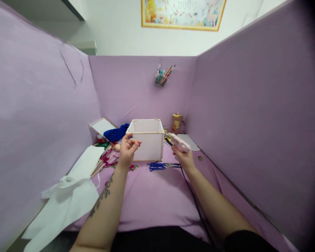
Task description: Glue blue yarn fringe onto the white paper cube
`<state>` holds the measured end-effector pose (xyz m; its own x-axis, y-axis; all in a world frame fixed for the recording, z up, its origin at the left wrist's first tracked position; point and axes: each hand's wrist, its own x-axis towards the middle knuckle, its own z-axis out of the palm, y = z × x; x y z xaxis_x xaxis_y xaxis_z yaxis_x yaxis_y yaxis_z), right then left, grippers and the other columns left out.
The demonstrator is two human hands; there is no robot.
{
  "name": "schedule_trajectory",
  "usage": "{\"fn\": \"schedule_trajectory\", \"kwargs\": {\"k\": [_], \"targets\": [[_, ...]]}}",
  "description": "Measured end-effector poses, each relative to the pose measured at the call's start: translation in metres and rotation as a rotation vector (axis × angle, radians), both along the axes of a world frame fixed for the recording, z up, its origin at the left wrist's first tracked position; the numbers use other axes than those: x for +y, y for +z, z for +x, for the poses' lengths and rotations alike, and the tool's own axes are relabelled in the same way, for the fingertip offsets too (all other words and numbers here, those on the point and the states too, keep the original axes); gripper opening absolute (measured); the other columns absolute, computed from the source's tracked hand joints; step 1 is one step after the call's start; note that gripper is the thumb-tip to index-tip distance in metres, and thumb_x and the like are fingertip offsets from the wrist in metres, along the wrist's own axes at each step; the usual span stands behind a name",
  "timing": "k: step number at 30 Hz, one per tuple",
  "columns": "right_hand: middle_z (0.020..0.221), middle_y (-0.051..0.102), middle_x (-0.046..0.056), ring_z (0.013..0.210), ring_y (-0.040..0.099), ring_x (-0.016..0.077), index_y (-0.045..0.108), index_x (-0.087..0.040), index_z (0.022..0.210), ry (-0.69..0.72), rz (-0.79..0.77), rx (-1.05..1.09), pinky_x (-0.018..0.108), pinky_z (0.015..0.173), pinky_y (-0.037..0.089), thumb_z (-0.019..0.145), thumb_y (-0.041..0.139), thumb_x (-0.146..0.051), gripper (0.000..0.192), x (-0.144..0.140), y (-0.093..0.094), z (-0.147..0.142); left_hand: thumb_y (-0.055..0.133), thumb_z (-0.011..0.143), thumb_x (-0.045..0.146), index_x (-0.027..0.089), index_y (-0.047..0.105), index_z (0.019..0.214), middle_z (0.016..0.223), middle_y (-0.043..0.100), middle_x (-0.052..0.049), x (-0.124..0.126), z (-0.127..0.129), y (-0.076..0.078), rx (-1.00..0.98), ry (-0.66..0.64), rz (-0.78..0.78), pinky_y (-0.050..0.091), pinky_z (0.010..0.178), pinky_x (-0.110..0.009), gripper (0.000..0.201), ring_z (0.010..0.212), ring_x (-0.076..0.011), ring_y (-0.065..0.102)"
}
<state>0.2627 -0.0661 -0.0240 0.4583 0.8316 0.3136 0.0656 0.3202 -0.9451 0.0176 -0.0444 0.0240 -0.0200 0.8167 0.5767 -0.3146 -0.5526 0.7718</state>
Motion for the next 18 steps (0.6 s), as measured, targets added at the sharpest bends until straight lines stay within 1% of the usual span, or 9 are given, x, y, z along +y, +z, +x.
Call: {"fn": "schedule_trajectory", "kwargs": {"k": [2,3,6,9,11,12,14,16,18], "targets": [[0.059,0.063,0.004,0.049,0.057,0.0176,0.066,-0.017,0.082,-0.001,0.006,0.005,0.026,0.04,0.04,0.062,0.076,-0.05,0.04,0.0,0.001,-0.001,0.076,0.07,0.033,0.021,0.046,0.113,0.071,0.055,0.005,-0.001,0.003,0.001,-0.051,-0.058,-0.008,0.051,0.081,-0.03,0.053,0.078,-0.0129,0.065],[0.059,0.063,0.004,0.048,0.056,0.0173,0.066,-0.017,0.082,-0.002,0.01,0.001,0.026,0.04,0.039,0.062,0.076,-0.05,0.04,-0.001,0.001,-0.001,0.076,0.069,0.032,0.021,0.046,0.112,0.069,0.054,0.006,0.0,0.004,0.001,-0.066,-0.073,-0.015,0.051,0.081,-0.03,0.053,0.076,-0.0122,0.063],[0.06,0.064,0.004,0.048,0.057,0.0171,0.066,-0.017,0.083,-0.003,0.021,-0.008,0.025,0.04,0.04,0.062,0.076,-0.049,0.04,-0.002,0.003,-0.002,0.077,0.066,0.028,0.022,0.045,0.106,0.065,0.049,0.009,0.003,0.004,0.0,-0.042,-0.06,-0.045,0.051,0.07,-0.027,0.052,0.063,-0.0097,0.058],[0.061,0.065,0.004,0.049,0.058,0.0176,0.067,-0.017,0.083,0.011,0.021,-0.02,0.026,0.041,0.042,0.063,0.075,-0.048,0.038,-0.003,0.004,-0.002,0.077,0.062,0.024,0.023,0.044,0.102,0.065,0.047,0.01,0.004,0.004,-0.004,0.074,-0.036,-0.069,0.046,0.055,-0.02,0.051,0.054,-0.0072,0.051],[0.06,0.064,0.004,0.05,0.058,0.0177,0.067,-0.016,0.081,0.012,0.011,-0.028,0.026,0.042,0.043,0.062,0.075,-0.047,0.036,-0.003,0.004,-0.002,0.075,0.062,0.021,0.023,0.046,0.101,0.071,0.051,0.007,0.001,0.004,-0.007,0.242,-0.078,-0.112,0.042,0.048,-0.017,0.049,0.055,-0.0075,0.052],[0.059,0.063,0.003,0.05,0.058,0.0174,0.067,-0.016,0.08,0.005,0.004,-0.026,0.026,0.042,0.042,0.062,0.074,-0.046,0.035,-0.002,0.004,-0.002,0.074,0.063,0.02,0.022,0.049,0.102,0.073,0.054,0.006,-0.002,0.005,-0.008,0.363,-0.135,-0.14,0.041,0.047,-0.017,0.046,0.056,-0.0082,0.053],[0.056,0.062,0.001,0.048,0.057,0.0163,0.066,-0.017,0.078,-0.006,-0.003,-0.014,0.025,0.042,0.041,0.062,0.074,-0.045,0.034,-0.002,0.004,-0.003,0.07,0.066,0.018,0.022,0.055,0.108,0.071,0.058,0.004,-0.007,0.008,-0.013,0.621,-0.298,-0.161,0.043,0.046,-0.018,0.045,0.055,-0.0097,0.055],[0.055,0.06,0.0,0.047,0.055,0.0148,0.065,-0.017,0.077,-0.005,0.001,-0.005,0.024,0.041,0.04,0.061,0.073,-0.044,0.032,-0.002,0.005,-0.003,0.068,0.066,0.016,0.022,0.06,0.115,0.073,0.063,0.001,-0.011,0.012,-0.019,0.822,-0.447,-0.097,0.044,0.046,-0.02,0.05,0.051,-0.0105,0.056],[0.055,0.06,0.0,0.046,0.054,0.0138,0.064,-0.017,0.075,0.004,0.017,-0.001,0.024,0.041,0.039,0.061,0.073,-0.042,0.03,-0.003,0.005,-0.004,0.068,0.064,0.015,0.024,0.062,0.119,0.092,0.069,-0.005,-0.011,0.017,-0.025,0.94,-0.497,0.026,0.045,0.048,-0.021,0.056,0.053,-0.0108,0.058]]}}
